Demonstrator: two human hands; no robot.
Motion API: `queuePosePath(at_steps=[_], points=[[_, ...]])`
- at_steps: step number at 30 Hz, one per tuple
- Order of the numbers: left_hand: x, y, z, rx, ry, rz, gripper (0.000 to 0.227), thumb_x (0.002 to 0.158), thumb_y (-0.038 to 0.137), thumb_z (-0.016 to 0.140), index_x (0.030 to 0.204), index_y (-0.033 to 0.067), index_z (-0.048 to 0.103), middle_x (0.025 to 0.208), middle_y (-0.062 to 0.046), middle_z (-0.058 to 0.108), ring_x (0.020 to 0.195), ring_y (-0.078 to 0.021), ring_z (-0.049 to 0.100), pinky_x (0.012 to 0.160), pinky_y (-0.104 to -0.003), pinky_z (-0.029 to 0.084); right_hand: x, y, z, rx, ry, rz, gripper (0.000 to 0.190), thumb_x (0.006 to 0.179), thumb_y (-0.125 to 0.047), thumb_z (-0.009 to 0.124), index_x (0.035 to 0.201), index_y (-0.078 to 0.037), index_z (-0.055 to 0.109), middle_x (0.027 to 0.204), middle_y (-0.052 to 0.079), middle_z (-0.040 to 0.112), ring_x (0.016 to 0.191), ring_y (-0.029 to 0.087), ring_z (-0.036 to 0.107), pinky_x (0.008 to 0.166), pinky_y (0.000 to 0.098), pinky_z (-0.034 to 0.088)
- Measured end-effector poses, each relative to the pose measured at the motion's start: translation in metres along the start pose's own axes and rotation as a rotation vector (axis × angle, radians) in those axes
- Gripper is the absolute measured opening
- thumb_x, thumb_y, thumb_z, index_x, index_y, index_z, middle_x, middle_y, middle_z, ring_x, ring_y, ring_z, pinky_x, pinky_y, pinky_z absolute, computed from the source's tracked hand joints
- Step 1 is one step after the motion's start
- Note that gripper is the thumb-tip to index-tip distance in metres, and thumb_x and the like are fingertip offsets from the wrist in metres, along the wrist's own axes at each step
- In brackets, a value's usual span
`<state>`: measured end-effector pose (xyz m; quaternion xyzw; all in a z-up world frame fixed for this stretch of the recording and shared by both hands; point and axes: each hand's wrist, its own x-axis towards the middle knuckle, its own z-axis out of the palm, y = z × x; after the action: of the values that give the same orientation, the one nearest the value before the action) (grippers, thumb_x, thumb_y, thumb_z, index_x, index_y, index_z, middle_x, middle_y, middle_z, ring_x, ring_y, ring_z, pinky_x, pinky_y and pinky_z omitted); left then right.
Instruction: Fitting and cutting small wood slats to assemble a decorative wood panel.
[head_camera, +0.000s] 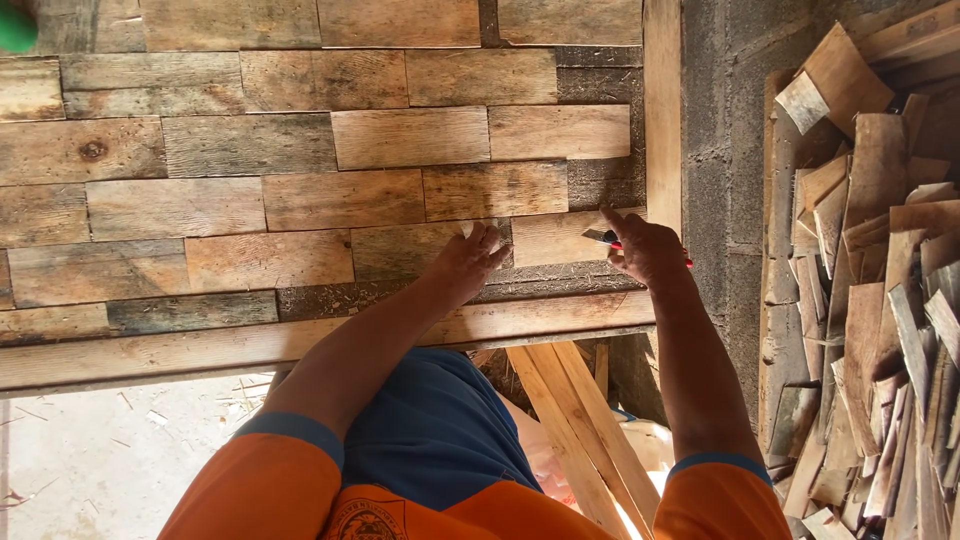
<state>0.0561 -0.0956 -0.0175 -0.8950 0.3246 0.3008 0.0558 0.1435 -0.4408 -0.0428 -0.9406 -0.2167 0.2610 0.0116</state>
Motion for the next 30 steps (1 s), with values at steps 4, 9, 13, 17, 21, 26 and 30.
queuePosePath(at_steps=[4,9,13,17,21,26,30], points=[[0.013,0.0,0.014,0.024,0.014,0.005,0.069,0.104,0.023,0.055,0.166,0.0212,0.024,0.165,-0.022,0.024,0.137,-0.04,0.039,0.086,-0.04,0.057,-0.006,-0.016,-0.027,-0.074,-0.04,0.023,0.094,0.086,-0.025,0.086,0.161,-0.035,0.03,0.106,0.01,0.071,0.082,0.023,0.072,0.078,0.0334,0.064],[0.005,0.001,-0.008,0.062,-0.039,0.003,0.069,0.104,0.026,0.052,0.166,0.0214,0.02,0.169,-0.022,0.014,0.137,-0.0409,0.038,0.086,-0.041,0.057,-0.026,-0.03,-0.06,0.212,-0.056,0.201,0.08,0.08,-0.027,0.085,0.151,-0.025,0.047,0.113,0.011,0.071,0.094,0.024,0.07,0.08,0.0372,0.062],[0.009,0.002,0.01,0.111,0.019,0.019,0.069,0.104,0.029,0.051,0.165,0.0214,0.021,0.168,-0.022,0.016,0.137,-0.0407,0.038,0.089,-0.042,0.056,-0.024,0.043,0.007,0.428,0.198,0.413,0.037,0.096,-0.029,0.077,0.129,-0.017,0.068,0.111,0.009,0.074,0.091,0.022,0.072,0.082,0.0391,0.061],[0.009,0.001,0.003,0.061,-0.006,0.017,0.069,0.105,0.027,0.052,0.166,0.0217,0.02,0.17,-0.021,0.015,0.137,-0.0408,0.038,0.082,-0.04,0.058,-0.019,0.071,0.035,0.355,0.395,0.525,0.026,0.097,-0.034,0.079,0.107,-0.011,0.075,0.095,0.009,0.073,0.08,0.024,0.07,0.079,0.0432,0.059],[0.008,0.001,0.002,0.076,-0.013,0.023,0.07,0.104,0.029,0.052,0.166,0.02,0.02,0.168,-0.023,0.017,0.136,-0.0419,0.037,0.08,-0.04,0.058,-0.014,0.065,0.04,0.503,0.225,0.632,0.031,0.099,-0.039,0.077,0.099,-0.009,0.076,0.082,0.007,0.071,0.071,0.021,0.068,0.072,0.0431,0.059],[0.007,0.002,0.003,0.088,0.014,0.019,0.069,0.105,0.029,0.051,0.166,0.0197,0.021,0.168,-0.022,0.019,0.136,-0.0419,0.038,0.079,-0.039,0.057,-0.012,0.061,0.042,0.56,0.289,0.631,0.028,0.093,-0.039,0.079,0.101,-0.012,0.077,0.084,0.005,0.073,0.072,0.02,0.069,0.07,0.0414,0.059],[0.008,0.003,0.002,0.064,-0.001,0.012,0.068,0.105,0.029,0.05,0.166,0.0201,0.021,0.169,-0.02,0.018,0.137,-0.0413,0.038,0.079,-0.039,0.057,-0.006,0.067,0.053,0.543,0.319,0.614,0.029,0.088,-0.039,0.084,0.098,-0.012,0.077,0.083,0.005,0.074,0.072,0.02,0.07,0.072,0.0409,0.059]])
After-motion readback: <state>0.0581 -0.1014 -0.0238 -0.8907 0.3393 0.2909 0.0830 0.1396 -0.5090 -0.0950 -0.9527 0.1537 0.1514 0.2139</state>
